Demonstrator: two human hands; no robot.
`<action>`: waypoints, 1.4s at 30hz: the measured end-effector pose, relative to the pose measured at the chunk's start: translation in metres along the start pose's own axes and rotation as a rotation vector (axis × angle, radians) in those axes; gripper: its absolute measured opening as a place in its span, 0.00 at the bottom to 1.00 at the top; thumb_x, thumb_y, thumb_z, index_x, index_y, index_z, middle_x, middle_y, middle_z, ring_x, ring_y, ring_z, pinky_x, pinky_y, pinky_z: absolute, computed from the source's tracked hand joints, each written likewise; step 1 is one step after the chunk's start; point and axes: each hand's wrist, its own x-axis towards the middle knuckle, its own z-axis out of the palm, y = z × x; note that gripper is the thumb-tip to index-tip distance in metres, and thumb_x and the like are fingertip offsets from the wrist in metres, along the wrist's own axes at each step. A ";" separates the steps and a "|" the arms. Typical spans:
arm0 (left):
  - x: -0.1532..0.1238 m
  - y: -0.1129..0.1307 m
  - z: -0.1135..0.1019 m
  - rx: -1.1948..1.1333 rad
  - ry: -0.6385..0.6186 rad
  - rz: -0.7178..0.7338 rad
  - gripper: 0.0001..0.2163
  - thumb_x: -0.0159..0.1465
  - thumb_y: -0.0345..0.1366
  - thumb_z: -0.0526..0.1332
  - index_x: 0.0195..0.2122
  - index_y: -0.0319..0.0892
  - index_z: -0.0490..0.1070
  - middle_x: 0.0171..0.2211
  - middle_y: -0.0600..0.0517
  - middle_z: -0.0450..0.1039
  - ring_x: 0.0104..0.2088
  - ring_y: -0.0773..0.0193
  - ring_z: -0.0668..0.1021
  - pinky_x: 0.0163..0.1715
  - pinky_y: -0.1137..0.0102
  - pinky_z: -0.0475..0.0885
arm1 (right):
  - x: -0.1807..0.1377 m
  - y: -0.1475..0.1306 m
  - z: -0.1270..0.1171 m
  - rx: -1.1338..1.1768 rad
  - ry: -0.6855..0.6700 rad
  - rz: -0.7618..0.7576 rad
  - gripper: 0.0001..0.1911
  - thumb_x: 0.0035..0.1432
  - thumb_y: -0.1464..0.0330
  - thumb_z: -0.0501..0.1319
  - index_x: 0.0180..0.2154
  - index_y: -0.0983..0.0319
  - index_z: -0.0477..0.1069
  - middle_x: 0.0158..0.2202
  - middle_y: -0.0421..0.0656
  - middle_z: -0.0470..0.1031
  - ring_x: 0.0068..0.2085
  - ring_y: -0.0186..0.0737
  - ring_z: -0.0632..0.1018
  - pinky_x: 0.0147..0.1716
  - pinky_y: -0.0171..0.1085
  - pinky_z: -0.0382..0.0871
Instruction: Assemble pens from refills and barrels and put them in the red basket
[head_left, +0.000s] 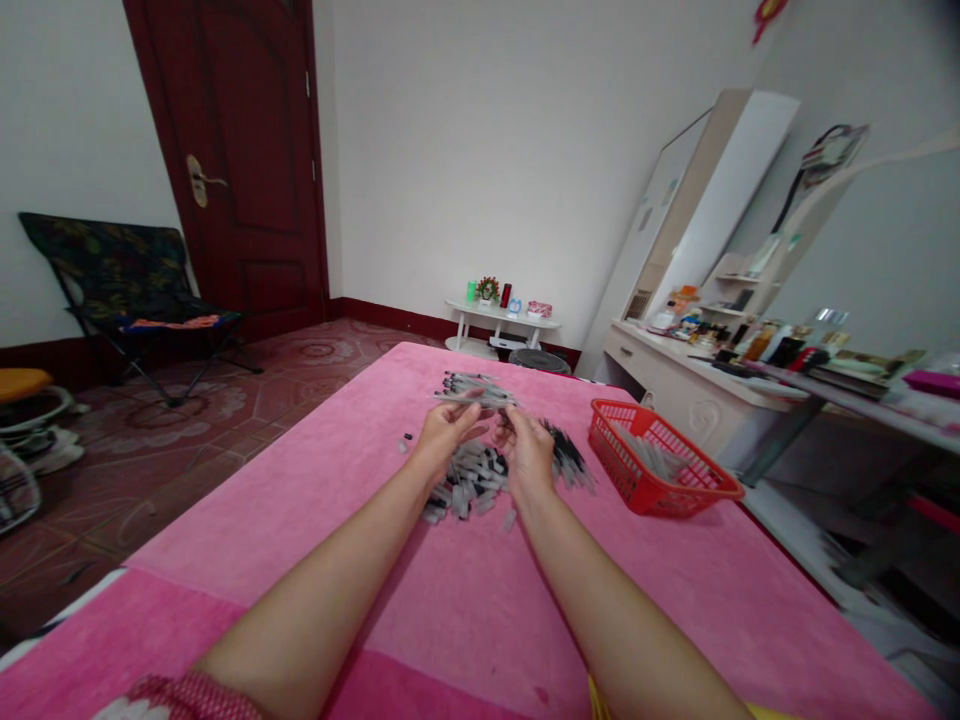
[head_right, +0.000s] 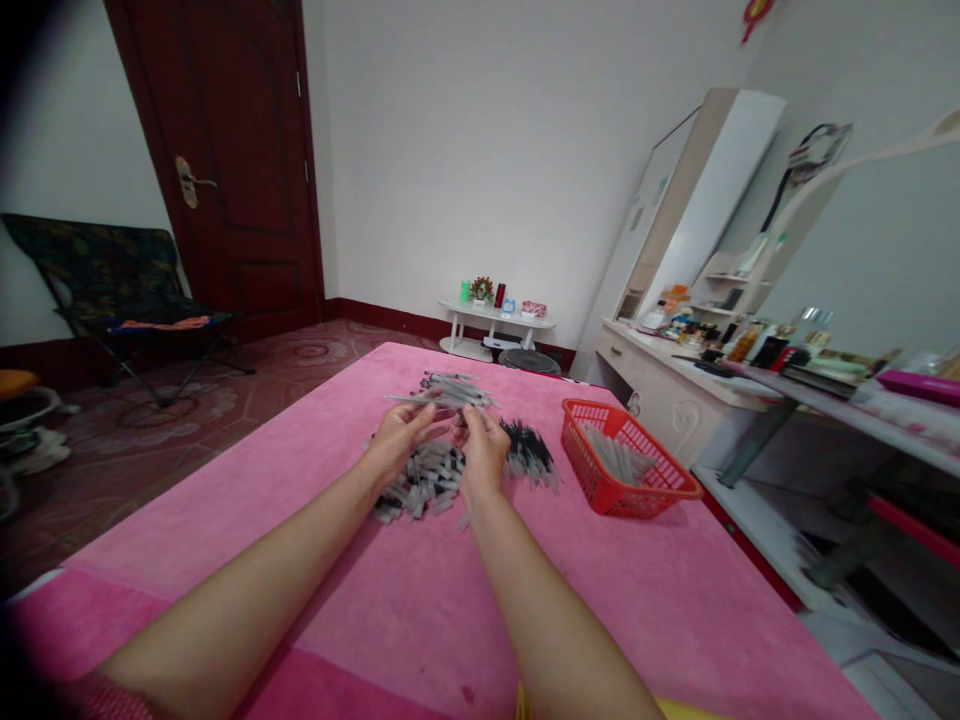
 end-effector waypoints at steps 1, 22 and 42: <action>0.000 0.000 0.001 -0.041 0.002 -0.007 0.19 0.53 0.43 0.66 0.43 0.38 0.71 0.45 0.42 0.74 0.44 0.56 0.77 0.44 0.62 0.72 | -0.002 0.002 0.001 -0.041 -0.041 0.017 0.13 0.42 0.60 0.66 0.27 0.63 0.71 0.22 0.39 0.73 0.20 0.32 0.70 0.22 0.34 0.68; 0.004 -0.001 -0.016 -0.089 0.140 -0.010 0.15 0.51 0.42 0.67 0.33 0.36 0.70 0.34 0.46 0.78 0.33 0.62 0.79 0.39 0.65 0.75 | 0.007 0.002 -0.012 -0.440 -0.295 -0.029 0.19 0.40 0.54 0.66 0.28 0.64 0.73 0.23 0.39 0.72 0.19 0.31 0.67 0.16 0.30 0.60; 0.004 -0.003 -0.021 -0.008 0.165 -0.018 0.18 0.48 0.44 0.68 0.33 0.35 0.72 0.33 0.46 0.78 0.32 0.60 0.79 0.34 0.68 0.74 | 0.011 0.006 -0.014 -0.537 -0.296 -0.104 0.16 0.40 0.60 0.66 0.30 0.64 0.73 0.22 0.39 0.72 0.19 0.31 0.68 0.17 0.30 0.60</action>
